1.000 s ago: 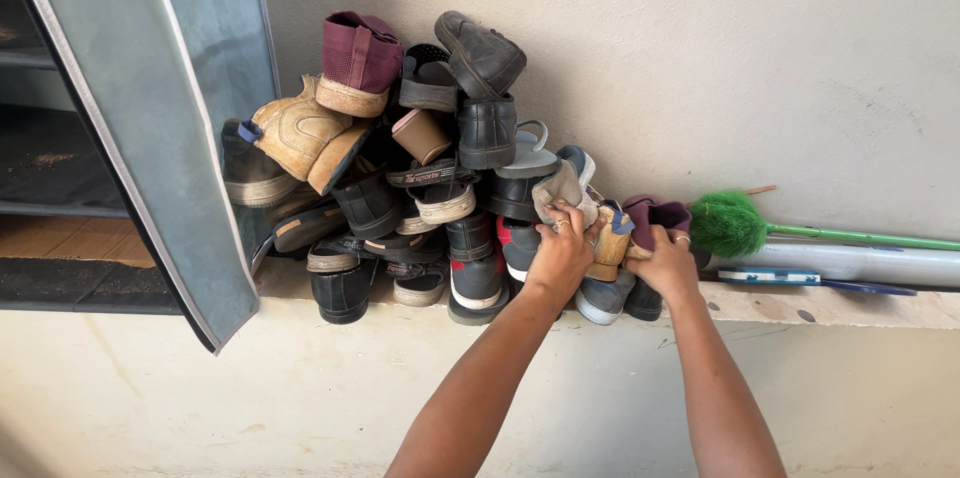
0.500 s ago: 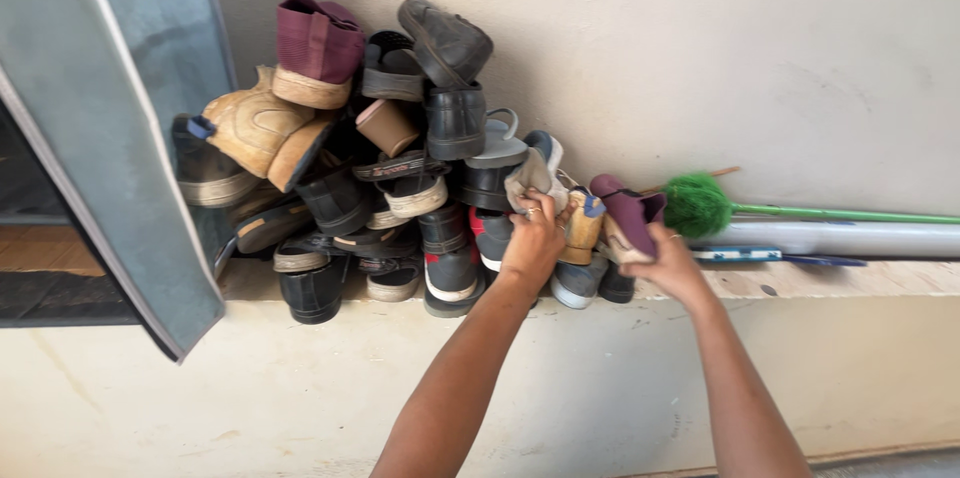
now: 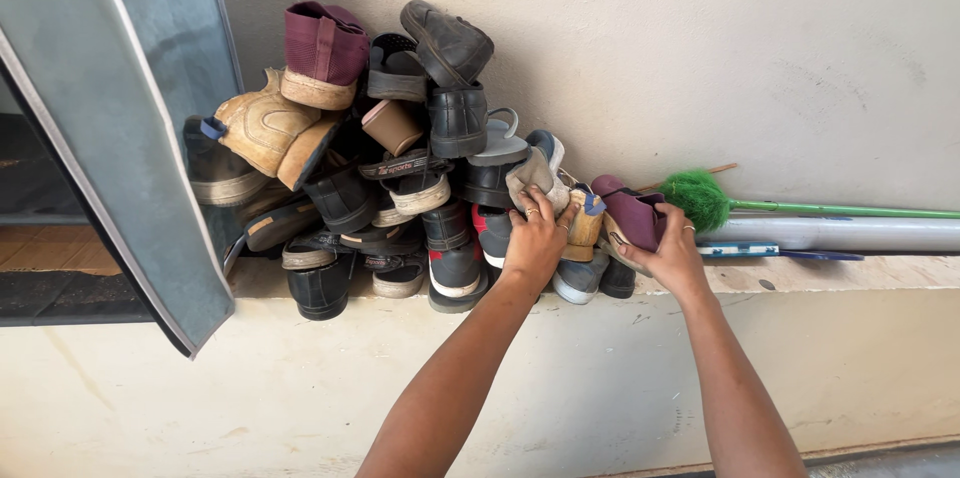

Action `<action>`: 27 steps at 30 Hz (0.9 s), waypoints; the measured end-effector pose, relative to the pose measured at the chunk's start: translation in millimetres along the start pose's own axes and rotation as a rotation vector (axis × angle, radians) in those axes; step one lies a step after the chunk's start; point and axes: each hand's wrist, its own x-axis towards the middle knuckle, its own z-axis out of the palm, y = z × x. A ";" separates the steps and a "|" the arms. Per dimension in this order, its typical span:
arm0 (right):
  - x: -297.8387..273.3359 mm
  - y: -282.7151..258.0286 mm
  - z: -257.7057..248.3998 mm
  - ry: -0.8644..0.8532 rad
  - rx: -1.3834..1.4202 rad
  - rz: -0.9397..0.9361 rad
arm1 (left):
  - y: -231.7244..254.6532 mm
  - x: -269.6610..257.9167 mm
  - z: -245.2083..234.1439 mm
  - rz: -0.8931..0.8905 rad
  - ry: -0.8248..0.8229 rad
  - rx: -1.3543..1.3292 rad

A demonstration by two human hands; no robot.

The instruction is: The person removes various shoes from a multi-tier shoe rack and places them into a pile on the floor. They then pick up a pair of pink sandals from the pile and place them back onto the shoe rack.

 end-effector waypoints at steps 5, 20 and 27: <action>-0.7 -4.7 -10.4 0.032 -0.029 0.015 | -8.7 -5.9 -0.3 0.043 0.046 -0.019; -13.1 -47.1 -30.7 0.104 -0.201 -0.028 | -20.4 -16.7 -33.7 0.077 0.073 -0.117; -28.6 -78.3 -38.2 0.126 -0.193 -0.060 | -45.0 -33.8 -59.6 0.060 0.105 -0.145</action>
